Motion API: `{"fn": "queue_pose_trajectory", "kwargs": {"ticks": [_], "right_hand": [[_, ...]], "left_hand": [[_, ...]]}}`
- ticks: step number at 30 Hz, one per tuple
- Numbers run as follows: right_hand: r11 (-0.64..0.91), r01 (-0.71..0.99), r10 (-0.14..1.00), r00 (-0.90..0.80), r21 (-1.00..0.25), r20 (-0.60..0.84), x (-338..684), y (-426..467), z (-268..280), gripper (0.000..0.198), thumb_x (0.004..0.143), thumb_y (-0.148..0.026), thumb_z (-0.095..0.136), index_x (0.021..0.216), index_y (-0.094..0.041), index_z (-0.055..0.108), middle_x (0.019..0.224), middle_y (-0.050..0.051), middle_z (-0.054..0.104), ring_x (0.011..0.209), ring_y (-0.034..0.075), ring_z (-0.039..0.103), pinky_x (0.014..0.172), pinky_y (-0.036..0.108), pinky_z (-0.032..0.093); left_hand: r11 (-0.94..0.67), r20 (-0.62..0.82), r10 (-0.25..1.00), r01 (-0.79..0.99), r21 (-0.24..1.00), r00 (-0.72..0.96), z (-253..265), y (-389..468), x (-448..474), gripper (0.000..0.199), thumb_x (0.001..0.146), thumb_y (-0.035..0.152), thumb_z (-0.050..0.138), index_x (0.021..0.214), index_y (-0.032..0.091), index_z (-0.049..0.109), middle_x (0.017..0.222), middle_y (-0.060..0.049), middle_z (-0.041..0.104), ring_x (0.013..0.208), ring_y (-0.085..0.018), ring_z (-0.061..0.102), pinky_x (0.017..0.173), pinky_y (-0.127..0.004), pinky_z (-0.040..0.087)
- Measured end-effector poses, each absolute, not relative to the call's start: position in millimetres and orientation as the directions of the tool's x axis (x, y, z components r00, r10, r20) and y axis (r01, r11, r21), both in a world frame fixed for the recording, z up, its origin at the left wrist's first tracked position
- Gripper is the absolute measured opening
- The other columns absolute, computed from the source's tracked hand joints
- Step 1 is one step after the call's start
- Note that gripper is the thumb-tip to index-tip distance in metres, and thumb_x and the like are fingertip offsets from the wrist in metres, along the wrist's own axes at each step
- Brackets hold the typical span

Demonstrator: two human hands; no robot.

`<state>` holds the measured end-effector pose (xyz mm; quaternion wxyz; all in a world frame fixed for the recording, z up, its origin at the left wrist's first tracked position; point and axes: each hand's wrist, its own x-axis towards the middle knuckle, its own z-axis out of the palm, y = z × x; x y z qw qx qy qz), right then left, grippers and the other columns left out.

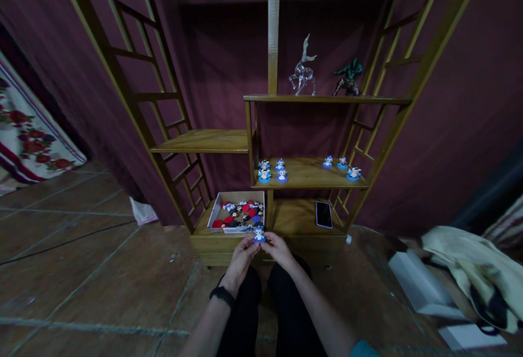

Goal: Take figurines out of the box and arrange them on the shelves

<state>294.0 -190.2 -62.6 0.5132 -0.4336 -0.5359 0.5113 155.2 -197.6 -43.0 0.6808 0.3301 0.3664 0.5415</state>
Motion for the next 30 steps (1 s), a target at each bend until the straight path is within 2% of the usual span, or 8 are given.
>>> {"fn": "queue_pose_trajectory", "kwargs": {"ticks": [5, 13, 23, 30], "right_hand": [[0.1, -0.126, 0.99, -0.084, -0.987, 0.111, 293, -187, -65, 0.028, 0.067, -0.026, 0.064, 0.094, -0.021, 0.06, 0.082, 0.0, 0.064, 0.068, 0.013, 0.058, 0.062, 0.026, 0.044], [0.064, -0.178, 0.983, -0.159, -0.982, 0.093, 297, -190, -59, 0.035, 0.064, -0.024, 0.066, 0.098, -0.022, 0.057, 0.087, 0.0, 0.064, 0.068, 0.012, 0.058, 0.065, 0.026, 0.044], [0.029, -0.109, 0.992, -0.119, -0.994, 0.042, 292, -194, -55, 0.039, 0.067, -0.031, 0.063, 0.104, -0.021, 0.057, 0.094, 0.002, 0.063, 0.073, 0.014, 0.058, 0.063, 0.026, 0.045], [0.01, -0.088, 0.995, -0.102, -0.996, 0.019, 292, -194, -52, 0.04, 0.067, -0.033, 0.063, 0.104, -0.022, 0.058, 0.095, 0.003, 0.064, 0.077, 0.015, 0.058, 0.064, 0.027, 0.047]], "left_hand": [[0.222, -0.156, 0.974, -0.539, 0.812, 0.166, -39, -197, 158, 0.04, 0.054, 0.01, 0.075, 0.093, 0.015, 0.065, 0.091, -0.007, 0.068, 0.082, -0.014, 0.062, 0.082, -0.027, 0.043], [0.186, -0.127, 0.98, -0.495, 0.849, 0.152, -42, -196, 155, 0.044, 0.055, 0.012, 0.075, 0.097, 0.015, 0.063, 0.094, -0.008, 0.068, 0.086, -0.017, 0.061, 0.084, -0.03, 0.041], [0.152, -0.121, 0.988, -0.537, 0.83, 0.093, -45, -198, 156, 0.043, 0.054, 0.012, 0.076, 0.095, 0.016, 0.063, 0.087, -0.005, 0.068, 0.082, -0.016, 0.06, 0.085, -0.031, 0.04], [0.18, -0.112, 0.982, -0.551, 0.815, 0.155, -44, -199, 154, 0.036, 0.06, 0.012, 0.073, 0.094, 0.015, 0.065, 0.09, -0.005, 0.067, 0.08, -0.015, 0.06, 0.082, -0.028, 0.041]]}}
